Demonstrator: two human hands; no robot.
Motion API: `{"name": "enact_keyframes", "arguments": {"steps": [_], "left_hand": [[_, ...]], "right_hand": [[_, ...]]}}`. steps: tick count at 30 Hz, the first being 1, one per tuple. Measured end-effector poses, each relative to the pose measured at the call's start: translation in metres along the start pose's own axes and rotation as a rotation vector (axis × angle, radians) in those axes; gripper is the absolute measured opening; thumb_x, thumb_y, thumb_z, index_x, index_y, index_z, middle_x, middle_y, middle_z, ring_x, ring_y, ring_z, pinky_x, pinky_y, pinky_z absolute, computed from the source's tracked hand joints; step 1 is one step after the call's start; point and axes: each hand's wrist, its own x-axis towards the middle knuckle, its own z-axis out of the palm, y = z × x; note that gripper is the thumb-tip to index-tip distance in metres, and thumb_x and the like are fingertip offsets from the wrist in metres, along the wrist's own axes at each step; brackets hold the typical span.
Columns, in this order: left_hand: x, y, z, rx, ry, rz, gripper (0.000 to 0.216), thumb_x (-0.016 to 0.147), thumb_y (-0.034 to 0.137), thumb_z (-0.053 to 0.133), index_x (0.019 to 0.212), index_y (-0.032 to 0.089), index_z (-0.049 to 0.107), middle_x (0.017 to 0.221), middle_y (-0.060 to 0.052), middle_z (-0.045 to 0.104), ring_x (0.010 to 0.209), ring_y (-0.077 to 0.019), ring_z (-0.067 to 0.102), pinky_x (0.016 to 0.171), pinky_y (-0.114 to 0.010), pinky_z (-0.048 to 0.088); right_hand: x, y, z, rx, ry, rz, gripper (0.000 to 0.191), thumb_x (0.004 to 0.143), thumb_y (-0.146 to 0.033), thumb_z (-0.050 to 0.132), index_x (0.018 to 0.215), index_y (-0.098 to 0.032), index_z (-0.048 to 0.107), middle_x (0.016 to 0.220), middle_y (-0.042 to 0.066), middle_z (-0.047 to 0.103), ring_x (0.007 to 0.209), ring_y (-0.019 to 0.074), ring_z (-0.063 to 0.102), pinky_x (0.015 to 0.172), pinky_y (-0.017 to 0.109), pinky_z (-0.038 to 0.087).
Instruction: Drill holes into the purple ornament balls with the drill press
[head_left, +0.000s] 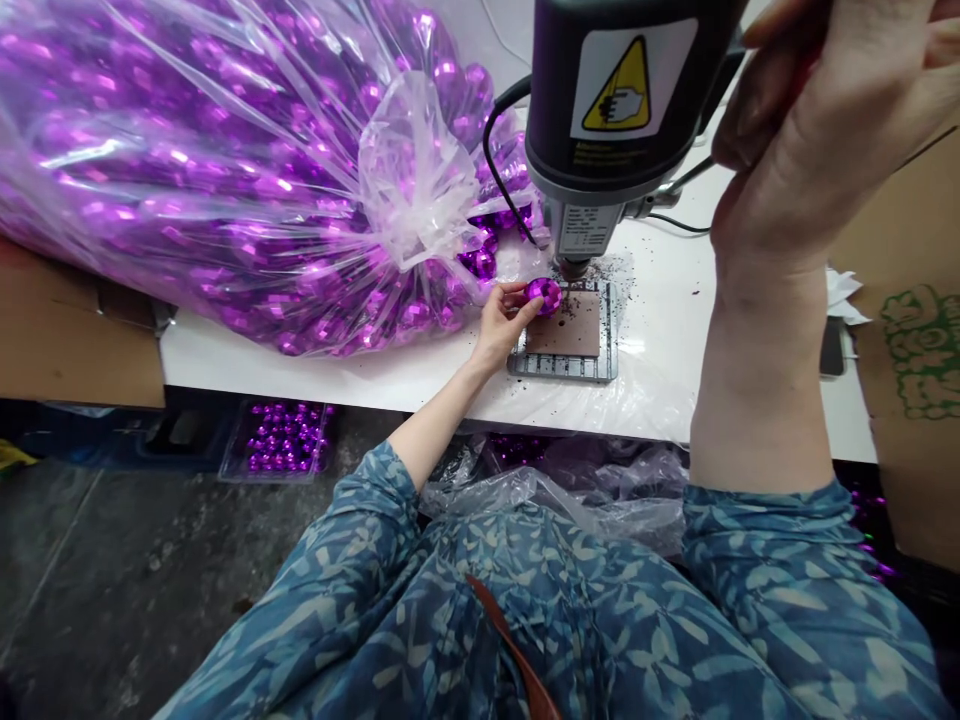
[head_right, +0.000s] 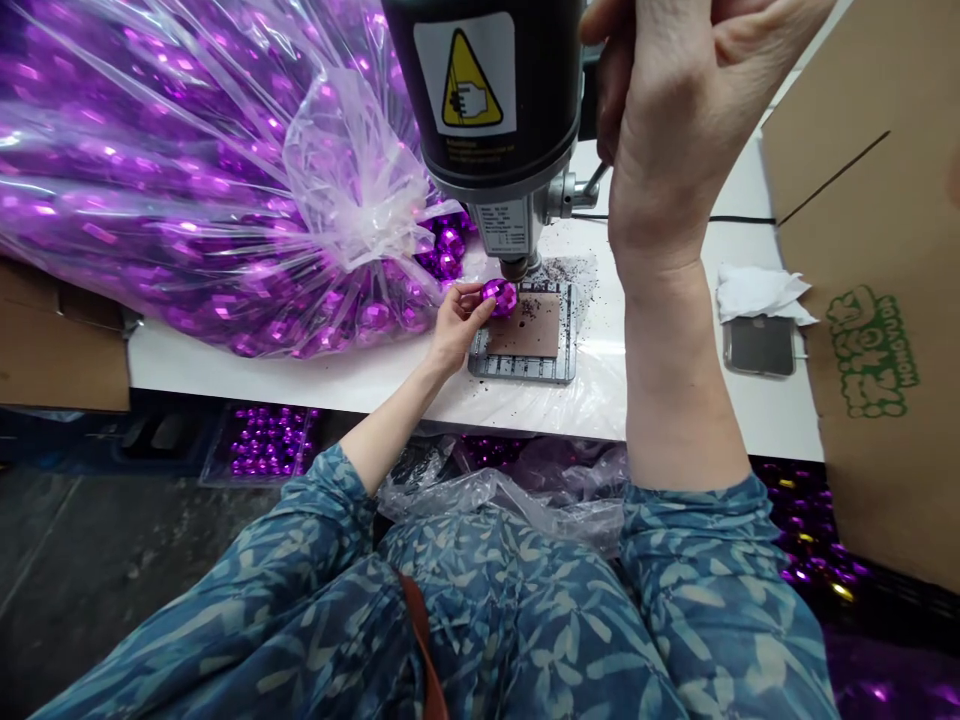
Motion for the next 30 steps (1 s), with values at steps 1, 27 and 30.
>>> {"name": "enact_keyframes", "arguments": {"steps": [1,27,30], "left_hand": [[0.002,-0.005,0.0,0.033,-0.02,0.025,0.046,0.081,0.04,0.098,0.109,0.024,0.065,0.099,0.0,0.079,0.101,-0.0162,0.077,0.103,-0.035,0.06],[0.003,-0.027,0.002,0.384,-0.332,0.328,0.061,0.082,0.058,0.09,0.129,0.027,0.067,0.135,-0.012,0.076,0.13,-0.0294,0.073,0.118,-0.049,0.055],[0.003,-0.027,0.002,0.383,-0.326,0.324,0.062,0.081,0.06,0.091,0.128,0.027,0.067,0.134,-0.011,0.076,0.129,-0.0295,0.073,0.118,-0.05,0.055]], "right_hand": [[-0.002,0.0,0.0,-0.002,-0.002,-0.017,0.096,0.048,-0.097,0.041,0.076,-0.005,0.051,0.055,0.0,0.025,0.053,-0.0042,0.045,0.058,0.011,0.027],[-0.023,0.019,-0.001,0.039,0.119,-0.17,0.095,0.059,-0.091,0.046,0.084,0.0,0.06,0.061,0.0,0.04,0.052,-0.0059,0.044,0.056,0.01,0.026],[-0.041,0.023,-0.005,0.015,0.123,-0.23,0.083,0.074,-0.082,0.048,0.104,-0.008,0.07,0.081,-0.003,0.057,0.056,-0.0137,0.043,0.063,0.005,0.034]]}}
